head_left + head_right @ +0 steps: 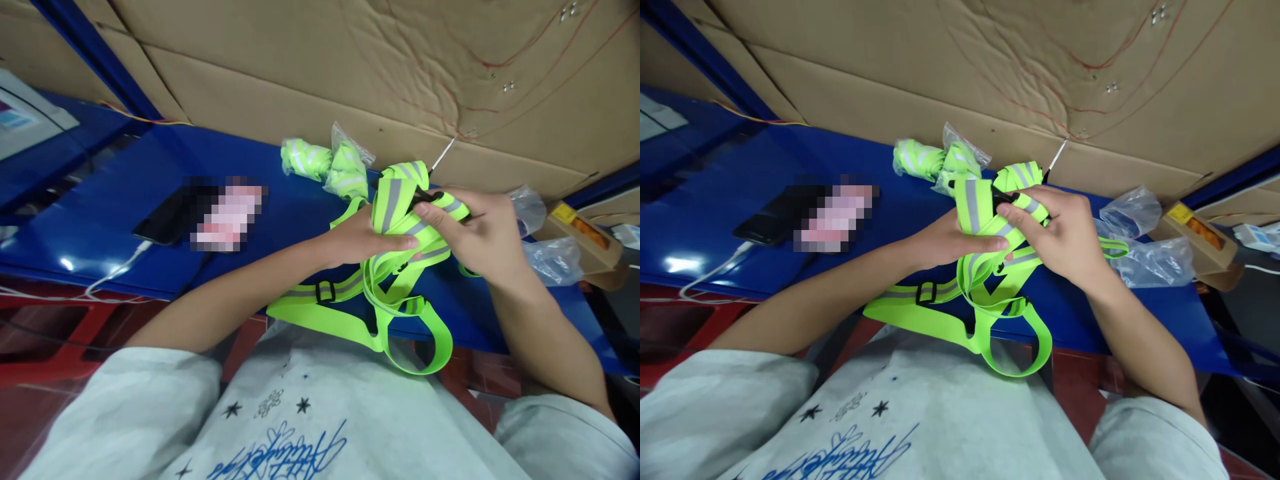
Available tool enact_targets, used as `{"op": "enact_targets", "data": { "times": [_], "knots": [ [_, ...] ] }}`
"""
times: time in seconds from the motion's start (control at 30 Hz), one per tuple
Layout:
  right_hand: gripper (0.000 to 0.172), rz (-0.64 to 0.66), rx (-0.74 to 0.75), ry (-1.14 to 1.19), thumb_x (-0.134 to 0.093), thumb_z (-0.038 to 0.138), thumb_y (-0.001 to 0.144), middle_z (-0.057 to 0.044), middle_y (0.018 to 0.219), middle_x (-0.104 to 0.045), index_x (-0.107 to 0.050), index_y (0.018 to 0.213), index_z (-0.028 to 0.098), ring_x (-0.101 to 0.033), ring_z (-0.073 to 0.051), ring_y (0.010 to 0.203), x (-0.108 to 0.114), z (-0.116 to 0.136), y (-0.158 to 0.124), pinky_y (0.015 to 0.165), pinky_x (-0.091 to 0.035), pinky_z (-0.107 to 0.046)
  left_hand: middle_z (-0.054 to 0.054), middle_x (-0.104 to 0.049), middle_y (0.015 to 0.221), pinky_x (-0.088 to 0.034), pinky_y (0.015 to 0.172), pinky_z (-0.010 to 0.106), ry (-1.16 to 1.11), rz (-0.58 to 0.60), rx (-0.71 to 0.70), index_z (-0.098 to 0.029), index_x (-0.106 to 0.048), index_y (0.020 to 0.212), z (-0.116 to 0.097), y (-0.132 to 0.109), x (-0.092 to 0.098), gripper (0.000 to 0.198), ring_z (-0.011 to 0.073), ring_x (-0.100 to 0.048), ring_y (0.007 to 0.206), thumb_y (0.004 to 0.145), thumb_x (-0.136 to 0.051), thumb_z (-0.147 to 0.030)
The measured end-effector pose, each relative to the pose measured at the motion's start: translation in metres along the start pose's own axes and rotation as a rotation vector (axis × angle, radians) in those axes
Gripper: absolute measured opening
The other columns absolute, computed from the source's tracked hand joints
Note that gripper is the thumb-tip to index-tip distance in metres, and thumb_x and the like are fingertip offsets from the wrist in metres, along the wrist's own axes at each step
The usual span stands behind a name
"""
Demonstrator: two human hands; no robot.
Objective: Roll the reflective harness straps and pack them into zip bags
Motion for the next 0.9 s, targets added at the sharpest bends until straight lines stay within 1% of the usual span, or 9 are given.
{"op": "enact_targets", "data": {
  "times": [0.07,0.17,0.33,0.47,0.53,0.6,0.67,0.77,0.9],
  "knots": [
    [0.032,0.008,-0.132,0.083,-0.079,0.046,0.094,0.003,0.068,-0.067,-0.074,0.077,0.02,-0.058,-0.012,0.062,0.001,-0.007,-0.001,0.06,-0.045,-0.027,0.01,-0.083,0.104,-0.063,0.099,0.045,0.006,0.06,0.012,-0.015,-0.074,0.116,0.001,0.001,0.002,0.048,0.0252,-0.08,0.097,0.079,-0.094,-0.038],
    [0.04,0.001,-0.318,0.239,-0.084,0.051,0.089,0.004,0.061,-0.057,-0.069,0.07,0.02,-0.046,-0.01,0.055,0.001,-0.017,-0.003,0.052,-0.035,-0.026,0.009,-0.083,0.101,-0.061,0.102,0.046,-0.023,0.093,0.009,-0.015,-0.075,0.114,0.003,0.003,0.005,0.045,0.024,-0.079,0.096,0.079,-0.094,-0.035],
    [0.029,-0.055,-0.434,0.426,-0.089,0.048,0.083,0.002,0.072,-0.07,-0.077,0.079,0.022,-0.057,-0.013,0.06,-0.004,-0.017,0.0,0.054,-0.046,-0.026,0.01,-0.083,0.11,-0.059,0.109,0.048,-0.11,0.082,0.079,-0.015,-0.076,0.117,-0.001,0.001,0.006,0.049,0.0244,-0.08,0.101,0.076,-0.097,-0.032],
    [0.032,0.092,-0.627,0.68,-0.087,0.052,0.082,0.0,0.077,-0.073,-0.076,0.091,0.024,-0.061,-0.017,0.056,-0.015,-0.017,0.005,0.045,-0.049,-0.03,0.013,-0.083,0.116,-0.06,0.109,0.05,-0.132,0.165,0.1,-0.016,-0.075,0.123,-0.005,-0.004,0.0,0.052,0.0291,-0.079,0.112,0.079,-0.095,-0.036],
    [0.029,0.045,-0.538,0.637,-0.087,0.046,0.083,0.001,0.088,-0.075,-0.075,0.102,0.028,-0.067,-0.017,0.069,-0.015,-0.019,0.01,0.055,-0.057,-0.03,0.013,-0.082,0.119,-0.06,0.109,0.051,-0.105,0.14,0.049,-0.015,-0.073,0.125,-0.005,-0.003,0.0,0.056,0.0296,-0.08,0.111,0.078,-0.095,-0.037],
    [0.023,-0.052,-0.28,0.366,-0.083,0.038,0.089,0.0,0.104,-0.078,-0.076,0.109,0.031,-0.073,-0.018,0.092,-0.008,-0.016,0.014,0.081,-0.063,-0.032,0.013,-0.081,0.122,-0.058,0.111,0.052,-0.071,0.097,0.002,-0.015,-0.073,0.125,-0.003,-0.002,0.002,0.057,0.0295,-0.079,0.112,0.078,-0.095,-0.039],
    [0.017,-0.006,-0.005,0.049,-0.071,0.036,0.101,-0.003,0.117,-0.08,-0.078,0.115,0.03,-0.075,-0.02,0.108,-0.003,-0.006,0.014,0.098,-0.061,-0.037,0.012,-0.08,0.123,-0.056,0.114,0.051,0.001,0.088,-0.019,-0.015,-0.074,0.12,0.0,0.0,0.005,0.052,0.0302,-0.077,0.118,0.079,-0.093,-0.041],
    [0.037,0.219,0.19,-0.187,-0.063,0.046,0.106,-0.01,0.129,-0.079,-0.077,0.131,0.022,-0.076,-0.028,0.12,-0.002,0.006,0.009,0.104,-0.061,-0.045,0.01,-0.081,0.12,-0.057,0.112,0.049,0.114,0.04,-0.057,-0.016,-0.076,0.113,0.0,0.001,0.01,0.046,0.0299,-0.074,0.12,0.08,-0.092,-0.044],
    [0.066,0.292,0.218,-0.254,-0.072,0.057,0.098,-0.013,0.146,-0.071,-0.062,0.153,0.022,-0.069,-0.036,0.134,-0.006,0.008,0.006,0.113,-0.058,-0.052,0.008,-0.08,0.116,-0.059,0.108,0.048,0.118,0.024,-0.071,-0.017,-0.075,0.112,-0.003,-0.001,0.014,0.047,0.0282,-0.075,0.116,0.074,-0.096,-0.037]
  ]
}}
Point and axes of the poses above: each hand's wrist, its own y-axis towards the middle knuckle, its own x-axis out of the back of the hand, z = x × y, the point moved 3 cm from there along y, towards the middle knuckle
